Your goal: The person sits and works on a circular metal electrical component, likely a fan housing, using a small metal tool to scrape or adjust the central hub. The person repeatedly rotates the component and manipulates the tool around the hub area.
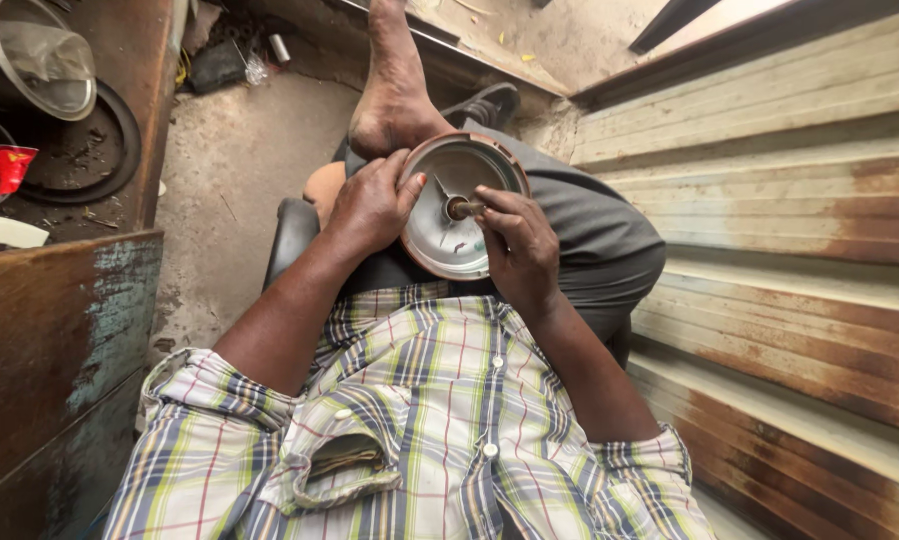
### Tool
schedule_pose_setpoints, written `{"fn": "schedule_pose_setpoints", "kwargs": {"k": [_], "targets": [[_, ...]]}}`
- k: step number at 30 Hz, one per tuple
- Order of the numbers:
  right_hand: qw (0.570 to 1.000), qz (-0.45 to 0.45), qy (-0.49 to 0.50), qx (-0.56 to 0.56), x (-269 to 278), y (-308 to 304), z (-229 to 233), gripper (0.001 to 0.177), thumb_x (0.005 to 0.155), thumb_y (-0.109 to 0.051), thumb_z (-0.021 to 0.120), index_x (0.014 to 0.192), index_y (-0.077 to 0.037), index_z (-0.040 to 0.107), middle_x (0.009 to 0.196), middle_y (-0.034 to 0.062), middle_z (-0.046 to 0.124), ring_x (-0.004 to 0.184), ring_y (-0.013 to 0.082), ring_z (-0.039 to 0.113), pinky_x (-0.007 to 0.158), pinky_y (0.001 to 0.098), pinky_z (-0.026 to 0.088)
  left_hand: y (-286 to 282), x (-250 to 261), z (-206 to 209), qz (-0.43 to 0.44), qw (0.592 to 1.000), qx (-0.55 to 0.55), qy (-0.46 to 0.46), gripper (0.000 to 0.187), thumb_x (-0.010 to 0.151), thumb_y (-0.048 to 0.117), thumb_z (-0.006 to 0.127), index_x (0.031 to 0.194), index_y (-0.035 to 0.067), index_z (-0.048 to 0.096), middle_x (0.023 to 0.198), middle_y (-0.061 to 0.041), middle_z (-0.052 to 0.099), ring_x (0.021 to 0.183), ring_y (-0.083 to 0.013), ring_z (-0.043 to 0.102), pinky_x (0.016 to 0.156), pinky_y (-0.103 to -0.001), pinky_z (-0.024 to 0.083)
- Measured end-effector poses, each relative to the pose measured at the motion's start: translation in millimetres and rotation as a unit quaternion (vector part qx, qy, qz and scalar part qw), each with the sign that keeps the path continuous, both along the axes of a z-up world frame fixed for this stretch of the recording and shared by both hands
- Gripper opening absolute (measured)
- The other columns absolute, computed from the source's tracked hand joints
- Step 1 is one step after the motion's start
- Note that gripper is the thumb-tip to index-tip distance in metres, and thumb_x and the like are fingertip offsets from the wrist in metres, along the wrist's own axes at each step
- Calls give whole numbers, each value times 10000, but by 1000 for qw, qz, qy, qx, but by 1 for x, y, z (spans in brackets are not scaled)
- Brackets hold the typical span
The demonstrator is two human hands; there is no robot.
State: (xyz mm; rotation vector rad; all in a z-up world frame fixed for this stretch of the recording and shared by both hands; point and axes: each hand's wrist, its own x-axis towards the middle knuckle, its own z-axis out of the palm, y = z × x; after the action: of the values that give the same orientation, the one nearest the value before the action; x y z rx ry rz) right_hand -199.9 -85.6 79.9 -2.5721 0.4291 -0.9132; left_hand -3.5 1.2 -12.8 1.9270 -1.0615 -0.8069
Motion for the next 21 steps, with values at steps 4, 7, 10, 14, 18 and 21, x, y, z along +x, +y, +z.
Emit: {"fn": "schedule_pose_setpoints", "kwargs": {"k": [4, 7, 10, 14, 18, 21], "targets": [[999, -30, -10, -5, 5, 1, -5, 220, 879, -38, 864, 962, -101, 670, 1037, 73, 706, 961, 243, 687, 828, 357, 555, -2, -2, -8, 9, 998, -58, -22, 501, 1037, 393, 591, 1398, 45, 582, 1226, -251, 681, 1156, -431, 646, 983, -503, 501], [999, -12, -4, -35, 8, 0, -2, 233, 884, 7, 795, 1053, -133, 718, 1042, 48, 711, 1026, 246, 702, 906, 366, 583, -2, 2, -8, -10, 997, -79, -3, 491, 1025, 384, 580, 1398, 65, 595, 1309, -231, 669, 1192, -420, 640, 983, -493, 498], [1000, -3, -16, -23, 4, -2, 7, 198, 915, 2, 761, 1050, -95, 652, 1201, 133, 714, 1131, 290, 708, 1003, 415, 574, -2, 4, 1, -10, 1000, 4, 7, 515, 1003, 395, 579, 1425, 102, 597, 1282, -227, 671, 1174, -430, 634, 974, -504, 498], [999, -38, -5, 17, 0, 3, -8, 193, 933, -98, 815, 1023, -98, 645, 1142, 58, 709, 1078, 233, 713, 942, 379, 593, -1, 3, 8, -8, 999, 32, -14, 505, 1004, 422, 579, 1422, 139, 602, 1280, -213, 675, 1188, -424, 630, 977, -514, 494], [998, -61, -22, -15, 1, 2, -17, 233, 914, -159, 866, 983, -117, 647, 1050, 31, 687, 992, 221, 697, 856, 401, 586, -1, 3, 12, -1, 999, 41, -21, 501, 1006, 437, 574, 1425, 164, 611, 1262, -217, 683, 1172, -432, 639, 967, -518, 508], [998, -47, -18, -38, 0, 1, -5, 211, 918, -108, 805, 1021, -106, 620, 1167, 78, 708, 1060, 254, 710, 892, 409, 593, -1, 4, 10, 1, 999, 35, -23, 495, 1004, 442, 576, 1411, 163, 619, 1250, -217, 691, 1170, -426, 646, 970, -515, 511]]}}
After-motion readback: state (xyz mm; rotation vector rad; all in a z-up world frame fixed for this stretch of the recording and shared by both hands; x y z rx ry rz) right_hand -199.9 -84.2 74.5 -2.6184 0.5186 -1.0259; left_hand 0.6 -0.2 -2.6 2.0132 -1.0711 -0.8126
